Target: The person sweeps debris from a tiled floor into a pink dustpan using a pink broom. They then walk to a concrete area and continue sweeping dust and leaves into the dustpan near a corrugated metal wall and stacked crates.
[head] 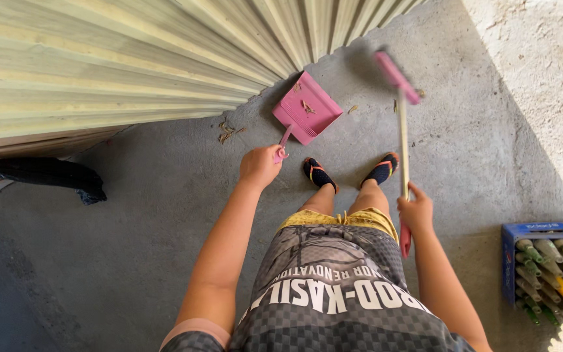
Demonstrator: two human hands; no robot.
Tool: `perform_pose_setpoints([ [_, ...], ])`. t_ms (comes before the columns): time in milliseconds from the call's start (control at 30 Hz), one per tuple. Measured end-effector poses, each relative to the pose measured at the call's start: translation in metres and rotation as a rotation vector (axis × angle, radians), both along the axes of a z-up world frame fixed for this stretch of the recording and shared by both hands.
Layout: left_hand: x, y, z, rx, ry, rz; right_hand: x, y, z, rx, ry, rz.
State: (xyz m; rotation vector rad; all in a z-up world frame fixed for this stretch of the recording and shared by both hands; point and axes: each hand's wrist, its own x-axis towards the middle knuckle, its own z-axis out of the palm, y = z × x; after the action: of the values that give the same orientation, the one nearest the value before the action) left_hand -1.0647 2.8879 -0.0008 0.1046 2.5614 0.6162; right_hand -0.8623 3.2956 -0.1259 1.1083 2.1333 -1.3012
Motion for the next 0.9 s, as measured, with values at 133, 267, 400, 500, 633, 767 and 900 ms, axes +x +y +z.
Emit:
perform_pose_setpoints([
  [133, 0.021, 0.007, 0.006, 0.014, 0.03, -0.095, -0.028, 0.05, -0.05, 0.041, 0.069, -0.187],
  [267, 0.034, 0.021, -0.002, 0.028, 0.073, -0.149, -0.036, 0.051, -0.064, -0.103, 0.038, -0.321],
  [400, 0.039, 0.039, -0.007, 0.006, 0.047, -0.119, 0.007, -0.031, -0.041, -0.246, -0.044, -0.238],
  [500, 0.045, 0.045, -0.008, 0.006, 0.074, -0.133, 0.04, -0.033, 0.007, -0.488, -0.119, -0.282],
  [633, 0.054, 0.043, -0.015, -0.011, 0.096, -0.098, 0.049, -0.007, 0.033, -0.508, -0.091, -0.232],
  [767, 0.073, 0.023, -0.021, -0.027, 0.095, -0.077, 0.019, 0.034, -0.01, -0.219, 0.03, -0.069],
  [900, 0.101, 0.008, -0.018, -0.048, 0.1, -0.005, -0.047, 0.053, -0.067, -0.108, 0.073, 0.023],
])
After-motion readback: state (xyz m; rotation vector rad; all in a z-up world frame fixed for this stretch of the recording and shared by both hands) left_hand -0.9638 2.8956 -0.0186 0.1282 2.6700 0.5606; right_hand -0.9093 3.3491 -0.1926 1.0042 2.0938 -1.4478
